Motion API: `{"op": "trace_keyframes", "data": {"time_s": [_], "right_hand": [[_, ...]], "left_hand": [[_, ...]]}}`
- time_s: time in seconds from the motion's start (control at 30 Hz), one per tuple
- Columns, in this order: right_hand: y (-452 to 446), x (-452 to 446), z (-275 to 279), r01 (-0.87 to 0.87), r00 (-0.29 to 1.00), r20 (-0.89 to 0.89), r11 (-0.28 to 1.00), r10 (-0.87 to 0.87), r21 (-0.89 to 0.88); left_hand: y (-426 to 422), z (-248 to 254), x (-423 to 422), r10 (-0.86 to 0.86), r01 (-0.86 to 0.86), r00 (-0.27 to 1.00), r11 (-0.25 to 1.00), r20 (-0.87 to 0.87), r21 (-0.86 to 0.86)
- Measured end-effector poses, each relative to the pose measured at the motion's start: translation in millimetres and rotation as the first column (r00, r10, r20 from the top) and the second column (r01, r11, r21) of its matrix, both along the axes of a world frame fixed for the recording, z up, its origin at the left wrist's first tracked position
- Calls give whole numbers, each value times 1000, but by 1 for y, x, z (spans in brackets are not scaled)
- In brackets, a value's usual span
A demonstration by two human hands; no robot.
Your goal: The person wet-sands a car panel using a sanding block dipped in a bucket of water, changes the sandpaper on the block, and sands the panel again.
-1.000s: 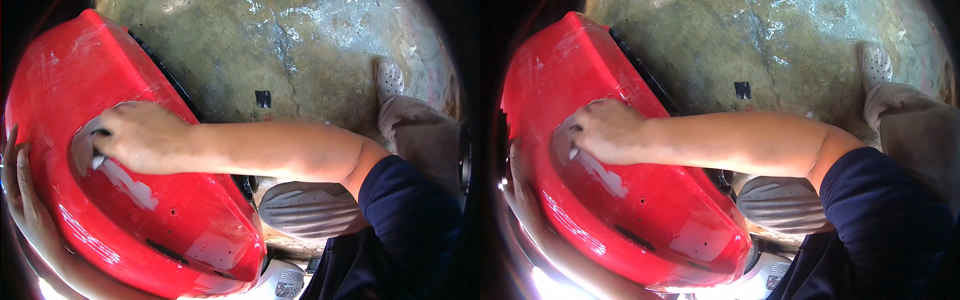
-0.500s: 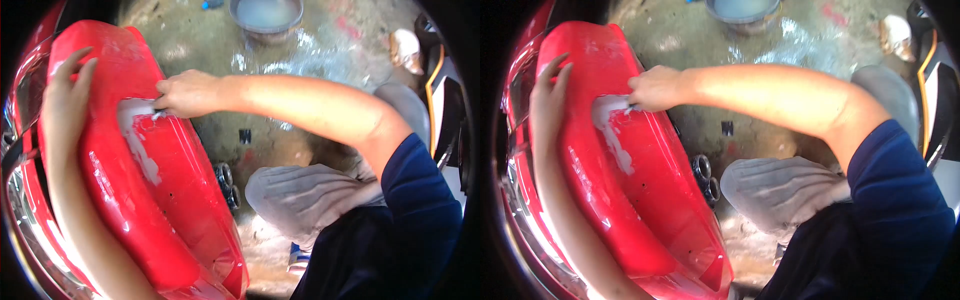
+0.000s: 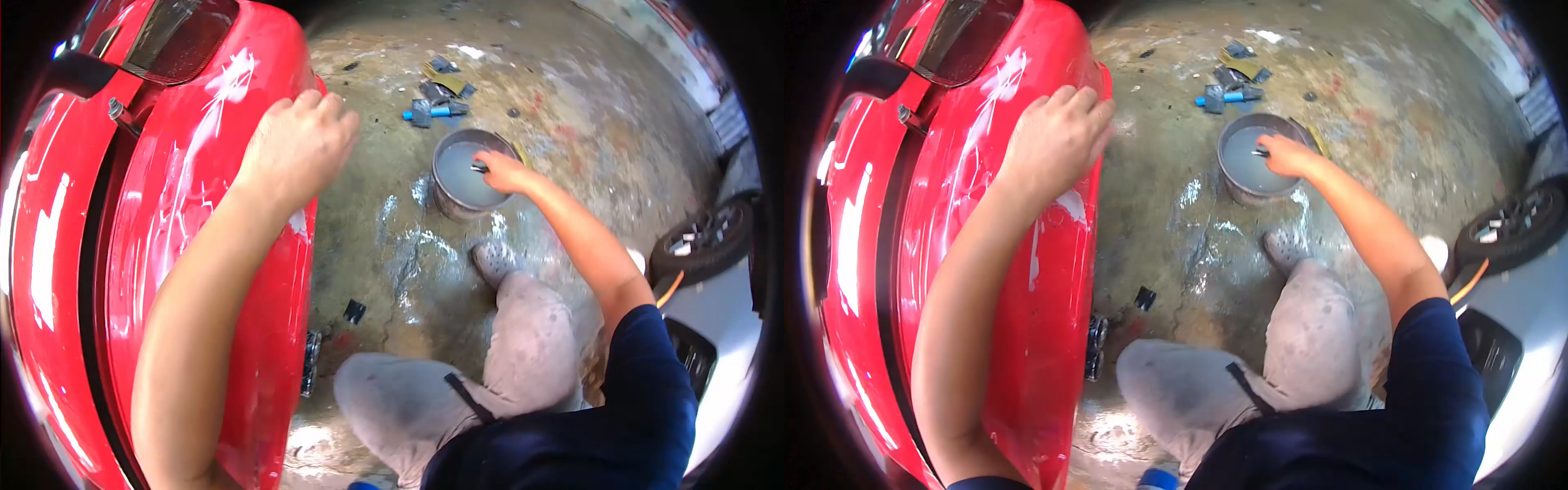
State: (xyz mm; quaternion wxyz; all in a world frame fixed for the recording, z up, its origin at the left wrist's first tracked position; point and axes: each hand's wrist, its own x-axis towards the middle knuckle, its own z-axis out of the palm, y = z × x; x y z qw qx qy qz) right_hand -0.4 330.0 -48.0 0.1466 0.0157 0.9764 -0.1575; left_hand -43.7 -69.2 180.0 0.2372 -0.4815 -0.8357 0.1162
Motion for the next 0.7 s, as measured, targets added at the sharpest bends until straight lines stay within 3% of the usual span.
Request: {"op": "trace_keyframes", "data": {"time_s": [0.03, 0.1, 0.13, 0.17, 0.23, 0.27, 0.33, 0.37, 0.43, 0.5, 0.53, 0.57, 0.6, 0.63, 0.7], "right_hand": [[14, -5, -16, 27, 1000, 16, 998, -27, -50], [41, -18, -66, -23, 988, -151, 977, -10, -214], [40, -28, -58, 178, 982, 129, 914, -140, -365], [37, -35, -55, 396, 881, 426, 810, -204, -431], [45, -49, -83, 529, 804, 557, 675, -206, -515], [52, -54, -103, 600, 760, 611, 603, -222, -526], [62, -57, -137, 693, 694, 664, 509, -278, -511], [67, -60, -148, 715, 680, 658, 490, -324, -498], [81, -69, -149, 840, 531, 832, 224, -160, -493], [70, -75, -99, 861, 507, 862, -61, 20, -505], [52, -82, -61, 854, 519, 853, -20, -51, -520], [40, -94, -42, 824, 566, 817, -28, 111, -566], [6, -105, 0, 786, 592, 779, 64, 204, -614], [-26, -119, 34, 773, 534, 733, 107, 421, -625], [-105, -133, 126, 371, 556, 509, 351, 657, -860]], "left_hand": [[0, -2, 1, -25, 25, 1000, 999, -15, -25], [-1, -2, 2, -73, 68, 996, 994, -51, -85], [1, -5, 7, -67, 62, 997, 991, -38, -118], [5, -9, 16, -60, 58, 998, 993, -17, -105], [27, -23, 49, 192, -167, 937, 980, 292, -110], [41, -41, 62, 216, -268, 845, 963, 488, 37], [65, -87, 78, 133, -363, 788, 889, 601, 280], [75, -113, 79, 78, -396, 805, 808, 588, 435], [92, -156, 78, 160, -572, 790, 540, 592, 617], [104, -196, 79, 338, -646, 748, 173, 571, 744], [107, -214, 78, 423, -623, 701, -28, 574, 782], [110, -219, 70, 421, -554, 706, -170, 569, 815], [112, -222, 64, 418, -480, 709, -306, 568, 823], [112, -223, 61, 413, -400, 711, -427, 569, 811], [105, -194, 44, 475, -358, 706, -402, 526, 843]]}}
